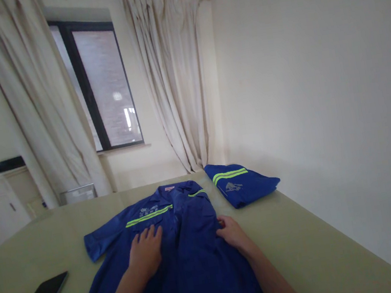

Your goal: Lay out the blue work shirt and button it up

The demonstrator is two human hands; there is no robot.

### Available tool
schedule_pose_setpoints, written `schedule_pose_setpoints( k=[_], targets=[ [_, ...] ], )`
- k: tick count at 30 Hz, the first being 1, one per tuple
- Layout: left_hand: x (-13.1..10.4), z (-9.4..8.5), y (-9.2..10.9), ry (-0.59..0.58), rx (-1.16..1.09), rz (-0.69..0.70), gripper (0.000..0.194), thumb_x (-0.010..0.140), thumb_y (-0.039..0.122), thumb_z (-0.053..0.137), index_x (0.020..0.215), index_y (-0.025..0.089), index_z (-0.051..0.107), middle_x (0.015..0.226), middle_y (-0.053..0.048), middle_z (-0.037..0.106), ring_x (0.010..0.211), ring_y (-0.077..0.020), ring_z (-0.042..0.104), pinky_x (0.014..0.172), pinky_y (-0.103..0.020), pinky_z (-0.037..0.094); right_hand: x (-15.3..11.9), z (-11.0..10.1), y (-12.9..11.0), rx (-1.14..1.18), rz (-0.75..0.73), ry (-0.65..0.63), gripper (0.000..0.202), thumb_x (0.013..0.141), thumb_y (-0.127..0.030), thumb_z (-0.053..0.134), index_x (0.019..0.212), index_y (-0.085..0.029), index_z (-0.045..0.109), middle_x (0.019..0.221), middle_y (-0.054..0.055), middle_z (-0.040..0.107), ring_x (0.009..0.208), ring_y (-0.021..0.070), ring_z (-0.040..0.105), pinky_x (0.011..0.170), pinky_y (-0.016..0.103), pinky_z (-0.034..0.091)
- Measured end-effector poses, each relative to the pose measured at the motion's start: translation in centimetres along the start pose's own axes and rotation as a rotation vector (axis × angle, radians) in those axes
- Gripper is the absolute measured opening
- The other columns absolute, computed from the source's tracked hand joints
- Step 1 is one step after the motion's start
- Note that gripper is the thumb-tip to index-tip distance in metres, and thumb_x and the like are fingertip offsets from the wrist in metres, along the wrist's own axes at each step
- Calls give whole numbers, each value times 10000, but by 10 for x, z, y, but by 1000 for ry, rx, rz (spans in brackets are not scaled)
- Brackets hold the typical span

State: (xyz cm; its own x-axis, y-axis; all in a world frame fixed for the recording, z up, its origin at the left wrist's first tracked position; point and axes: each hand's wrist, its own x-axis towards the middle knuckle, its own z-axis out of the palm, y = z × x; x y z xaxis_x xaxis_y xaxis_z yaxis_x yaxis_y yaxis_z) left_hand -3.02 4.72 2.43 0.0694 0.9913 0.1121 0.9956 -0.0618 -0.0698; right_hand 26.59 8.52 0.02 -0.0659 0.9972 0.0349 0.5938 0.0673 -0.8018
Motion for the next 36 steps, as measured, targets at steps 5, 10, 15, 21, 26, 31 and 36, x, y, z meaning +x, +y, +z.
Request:
schedule_pose_setpoints(
  k=[5,10,15,21,26,31,36],
  targets=[
    [4,13,82,250,-301,172,518,1016,357,356,1488,188,489,1574,-115,477,1430,-273,466,1166,-454,393,-18,22,-20,20,-125,34,577,745,-73,514,1292,-170,669,1291,101,678,1228,238,604,1111,360,407],
    [6,60,86,205,-316,193,537,984,257,335,1485,122,475,1576,-153,461,1460,-286,430,1177,-464,387,-37,40,-39,150,-314,-80,529,812,-230,591,1336,-213,660,1243,96,668,1166,256,605,1080,387,428],
    [-4,79,68,198,-351,222,606,878,216,484,1474,108,486,1588,-171,438,1463,-296,423,1180,-441,384,-35,39,-44,509,-89,-336,444,861,-320,521,1262,-261,702,1043,41,697,869,213,649,800,361,505],
    [-10,62,62,216,-773,264,416,923,428,510,1218,201,697,1212,-164,736,1166,-335,653,1050,-494,477,-39,42,-55,670,-159,-436,477,774,-239,621,1238,-287,723,1136,11,684,1023,208,615,945,350,439],
    [-1,43,57,219,-1366,-131,616,943,654,373,1181,186,695,1221,-117,735,1186,-289,652,1065,-418,475,-45,50,-64,716,-227,-436,381,766,-217,629,1129,-261,737,1065,3,692,1031,218,612,974,365,428],
    [8,42,57,41,-1578,-194,552,702,645,752,947,151,768,981,-88,790,1103,-343,675,1014,-418,505,-49,57,-63,713,-284,-538,365,721,-180,667,1080,-233,705,1033,4,711,1041,218,638,1028,375,420],
    [11,42,52,107,-1680,-474,331,777,426,732,993,175,735,1103,-113,776,1252,-324,621,1101,-445,454,-48,58,-61,569,-230,-453,236,814,-388,691,949,-205,756,950,29,729,965,235,656,938,371,473]
  ],
)
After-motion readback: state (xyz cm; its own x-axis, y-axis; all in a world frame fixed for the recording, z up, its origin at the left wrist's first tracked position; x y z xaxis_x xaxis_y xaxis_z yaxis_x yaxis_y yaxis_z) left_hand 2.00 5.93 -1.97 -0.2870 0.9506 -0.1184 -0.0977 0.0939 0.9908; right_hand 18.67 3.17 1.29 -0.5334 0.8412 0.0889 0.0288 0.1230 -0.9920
